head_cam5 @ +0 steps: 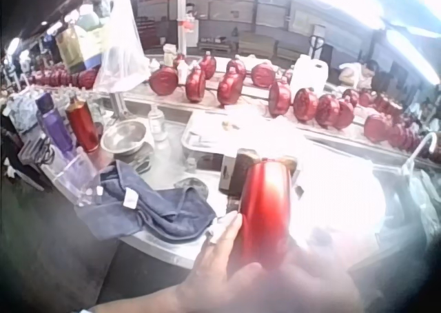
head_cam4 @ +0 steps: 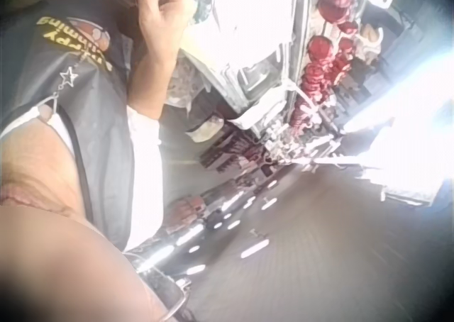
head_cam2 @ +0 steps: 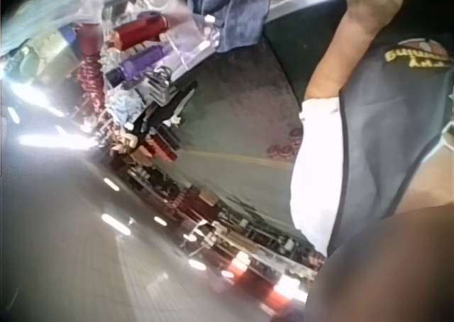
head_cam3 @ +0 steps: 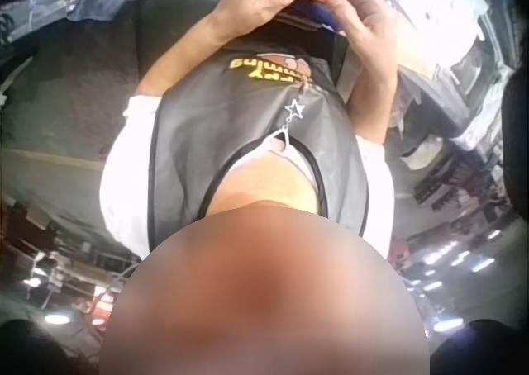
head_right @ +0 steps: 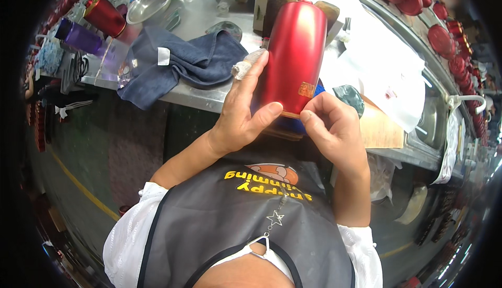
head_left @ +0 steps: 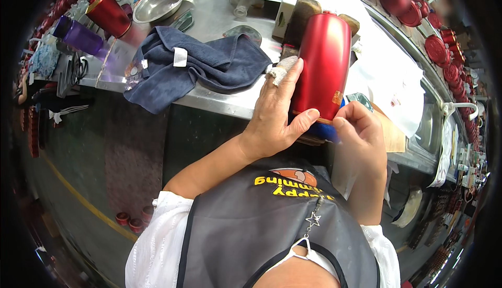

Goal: The person applies gold decorative tape to the bottom edge of red cylindrical objects, trims the excess with scissors, and places the finished items on a nearby tray. The person repeats this process for multiple cylinders.

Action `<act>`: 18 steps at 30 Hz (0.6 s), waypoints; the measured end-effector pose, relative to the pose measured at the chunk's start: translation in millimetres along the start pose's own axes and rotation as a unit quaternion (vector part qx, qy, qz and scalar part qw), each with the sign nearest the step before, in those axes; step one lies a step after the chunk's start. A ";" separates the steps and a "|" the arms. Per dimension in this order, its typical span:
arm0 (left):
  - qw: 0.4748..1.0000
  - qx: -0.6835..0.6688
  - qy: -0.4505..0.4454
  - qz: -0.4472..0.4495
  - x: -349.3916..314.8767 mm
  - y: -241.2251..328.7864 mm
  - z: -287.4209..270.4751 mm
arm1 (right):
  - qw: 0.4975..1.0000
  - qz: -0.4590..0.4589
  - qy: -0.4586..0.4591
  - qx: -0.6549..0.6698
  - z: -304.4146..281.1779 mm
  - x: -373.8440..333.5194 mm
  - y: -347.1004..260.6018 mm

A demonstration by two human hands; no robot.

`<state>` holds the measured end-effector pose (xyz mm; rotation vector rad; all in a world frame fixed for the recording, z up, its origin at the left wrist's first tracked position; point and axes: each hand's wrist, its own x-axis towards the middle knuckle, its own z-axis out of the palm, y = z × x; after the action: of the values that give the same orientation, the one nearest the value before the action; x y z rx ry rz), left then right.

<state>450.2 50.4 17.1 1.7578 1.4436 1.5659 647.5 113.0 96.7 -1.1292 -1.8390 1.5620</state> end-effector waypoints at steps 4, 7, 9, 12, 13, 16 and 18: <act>1.000 0.003 -0.007 -0.005 0.5 0.9 -1.9 | 0.994 0.066 -0.027 0.080 -13.5 0.8 6.8; 1.000 -0.015 -0.017 -0.017 1.5 1.7 -3.3 | 0.984 0.098 -0.045 0.140 -24.6 6.1 14.3; 1.000 -0.020 -0.019 -0.015 2.8 2.1 -3.8 | 0.972 0.118 -0.059 0.194 -32.4 8.8 20.8; 0.999 -0.013 -0.027 -0.024 2.9 3.6 -4.3 | 0.961 0.122 -0.073 0.236 -42.8 7.8 31.8; 0.999 -0.006 -0.027 -0.020 3.0 3.5 -4.5 | 0.959 0.121 -0.075 0.245 -46.1 6.2 35.2; 0.998 -0.038 -0.033 -0.036 2.7 2.9 -4.0 | 0.958 0.122 -0.076 0.248 -55.9 2.1 43.9; 0.996 -0.071 -0.030 -0.047 2.3 3.0 -2.9 | 0.956 0.121 -0.070 0.257 -62.5 -0.9 48.1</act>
<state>448.6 50.2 21.6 1.6186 1.3310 1.5148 710.8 148.5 65.7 -1.0378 -1.2785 2.1469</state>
